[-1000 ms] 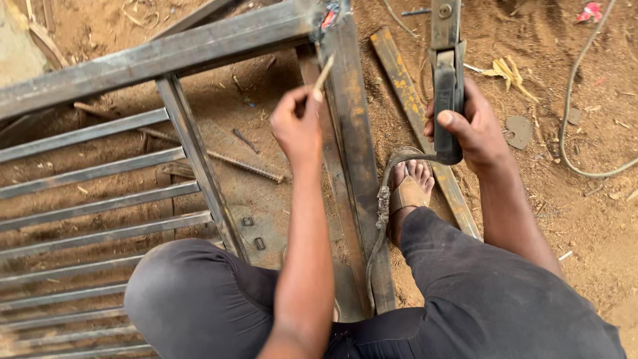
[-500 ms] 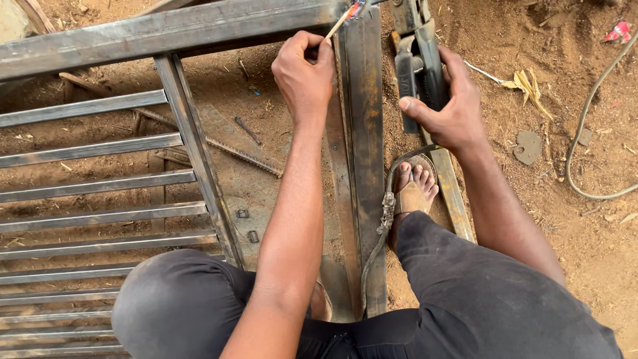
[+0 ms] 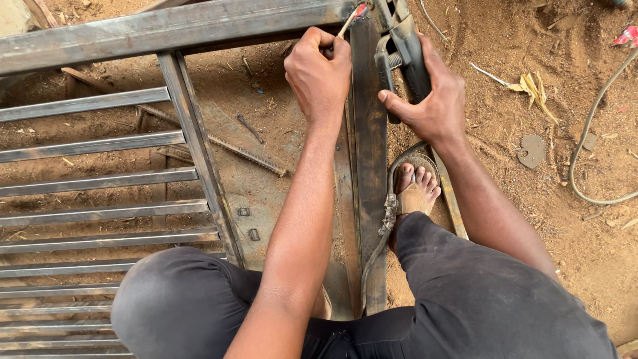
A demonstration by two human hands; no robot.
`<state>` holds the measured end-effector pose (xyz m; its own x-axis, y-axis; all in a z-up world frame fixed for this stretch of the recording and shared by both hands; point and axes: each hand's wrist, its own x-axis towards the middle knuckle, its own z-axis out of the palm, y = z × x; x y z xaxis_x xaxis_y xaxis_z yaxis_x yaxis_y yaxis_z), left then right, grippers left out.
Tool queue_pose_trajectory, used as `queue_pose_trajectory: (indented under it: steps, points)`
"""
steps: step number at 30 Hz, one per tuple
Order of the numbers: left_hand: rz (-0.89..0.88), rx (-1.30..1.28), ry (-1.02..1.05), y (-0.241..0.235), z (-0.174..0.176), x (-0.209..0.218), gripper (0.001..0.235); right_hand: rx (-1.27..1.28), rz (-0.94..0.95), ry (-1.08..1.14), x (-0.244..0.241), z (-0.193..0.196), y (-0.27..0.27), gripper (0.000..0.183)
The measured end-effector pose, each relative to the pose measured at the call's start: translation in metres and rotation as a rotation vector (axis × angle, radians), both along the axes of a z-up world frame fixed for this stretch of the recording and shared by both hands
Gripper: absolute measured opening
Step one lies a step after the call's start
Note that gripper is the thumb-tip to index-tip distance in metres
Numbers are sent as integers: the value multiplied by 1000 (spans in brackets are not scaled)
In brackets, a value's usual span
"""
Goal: The person welds metal bars onto a larger rectangular metal frame using a welding tool and welding rods.
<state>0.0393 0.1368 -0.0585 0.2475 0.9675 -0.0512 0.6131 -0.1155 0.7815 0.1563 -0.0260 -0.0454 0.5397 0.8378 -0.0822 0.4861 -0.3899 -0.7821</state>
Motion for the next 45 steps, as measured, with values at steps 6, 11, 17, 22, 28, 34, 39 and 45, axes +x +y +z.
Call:
queue_pose_trajectory:
  steps: [6,11,17,22,28,34,39,45]
  points:
    - [-22,29,7,1,-2,-2,12,-57,-41,36,-5,7,8,96]
    - [-29,-4,21,2,7,-6,6,88,11,83,-10,21,8,78]
    - [-2,-58,11,1,-1,-6,21,10,-49,97,-9,23,10,91]
    - [-4,-6,-40,0,5,-8,16,35,-42,88,-10,22,7,90]
    - [6,-110,30,2,-2,-4,10,-53,-49,5,-9,22,10,92]
    - [-28,13,-32,2,5,-7,12,-58,-43,38,-9,22,11,93]
    - [-17,25,-16,1,10,-6,13,-26,-14,16,-9,24,10,92]
    - [-40,-47,-2,3,4,-7,11,-89,-50,60,-9,22,11,94]
